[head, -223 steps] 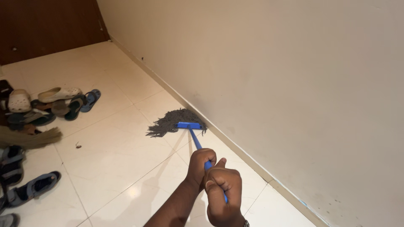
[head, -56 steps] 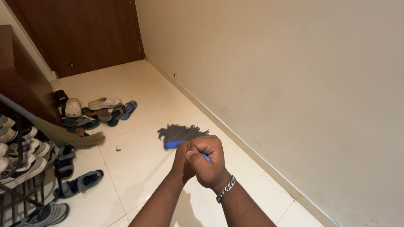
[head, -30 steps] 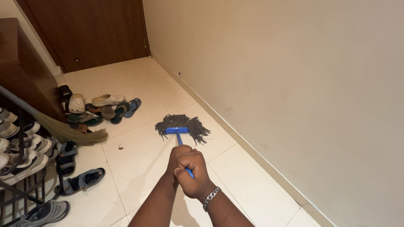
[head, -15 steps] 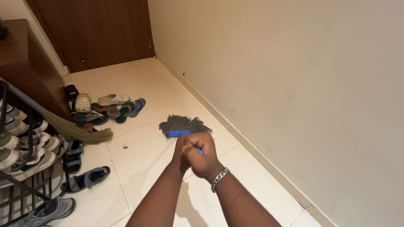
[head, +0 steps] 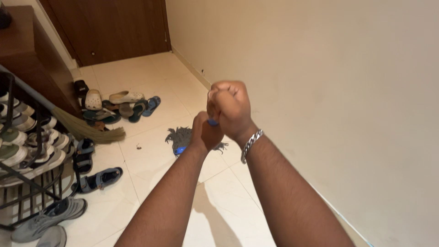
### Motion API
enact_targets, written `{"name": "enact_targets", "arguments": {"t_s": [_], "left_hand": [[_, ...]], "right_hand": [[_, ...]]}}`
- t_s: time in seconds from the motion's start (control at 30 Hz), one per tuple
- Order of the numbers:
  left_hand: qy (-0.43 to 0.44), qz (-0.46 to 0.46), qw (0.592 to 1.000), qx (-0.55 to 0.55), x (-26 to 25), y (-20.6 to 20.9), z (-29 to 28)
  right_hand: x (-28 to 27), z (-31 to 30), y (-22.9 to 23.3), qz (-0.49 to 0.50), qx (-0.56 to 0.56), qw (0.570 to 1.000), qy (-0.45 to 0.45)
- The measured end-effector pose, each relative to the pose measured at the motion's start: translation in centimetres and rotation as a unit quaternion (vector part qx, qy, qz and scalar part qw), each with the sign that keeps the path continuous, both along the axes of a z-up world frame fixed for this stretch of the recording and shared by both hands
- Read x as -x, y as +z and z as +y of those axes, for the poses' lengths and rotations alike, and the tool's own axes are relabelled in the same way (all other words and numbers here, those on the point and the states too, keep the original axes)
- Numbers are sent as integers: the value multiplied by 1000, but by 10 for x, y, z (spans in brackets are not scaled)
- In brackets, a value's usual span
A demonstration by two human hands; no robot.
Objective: The person holds a mop with both hands and moves the mop head back and forth across a tiled floor to clean the area near a doorway and shoe rack.
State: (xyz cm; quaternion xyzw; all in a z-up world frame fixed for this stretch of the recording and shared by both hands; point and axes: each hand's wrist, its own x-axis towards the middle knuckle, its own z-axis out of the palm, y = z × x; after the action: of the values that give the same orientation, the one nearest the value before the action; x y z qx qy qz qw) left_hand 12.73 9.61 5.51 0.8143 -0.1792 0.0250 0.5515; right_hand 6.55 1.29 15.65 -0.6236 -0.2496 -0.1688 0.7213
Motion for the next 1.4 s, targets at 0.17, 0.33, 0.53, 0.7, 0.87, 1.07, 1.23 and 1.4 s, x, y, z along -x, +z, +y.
{"name": "enact_targets", "arguments": {"t_s": [0.17,0.33,0.53,0.7,0.87,1.07,1.23,1.4], "left_hand": [[-2,-14,1000,3,-3,7,-3],[-37,1,999,25,-4,-2,-1],[-76,0,993,87,-17,-46,5],[-74,-53,988,125,-36,-95,8],[-61,-38,992,105,-46,-105,10],[-39,16,999,18,-40,-84,10],[-14,-14,1000,-22,-28,-45,5],[37,36,998,-43,3,9,17]], "right_hand": [[-6,-4,3,-22,-17,1000,0],[-3,-4,-11,-36,-16,999,-1],[-4,-3,-54,-19,7,1000,15],[-8,2,-97,-7,42,999,17],[-9,4,-108,-28,75,997,2],[-13,4,-92,-17,11,1000,-5],[-12,0,-50,-13,-15,1000,18],[-8,6,-11,-1,-31,999,40]]}}
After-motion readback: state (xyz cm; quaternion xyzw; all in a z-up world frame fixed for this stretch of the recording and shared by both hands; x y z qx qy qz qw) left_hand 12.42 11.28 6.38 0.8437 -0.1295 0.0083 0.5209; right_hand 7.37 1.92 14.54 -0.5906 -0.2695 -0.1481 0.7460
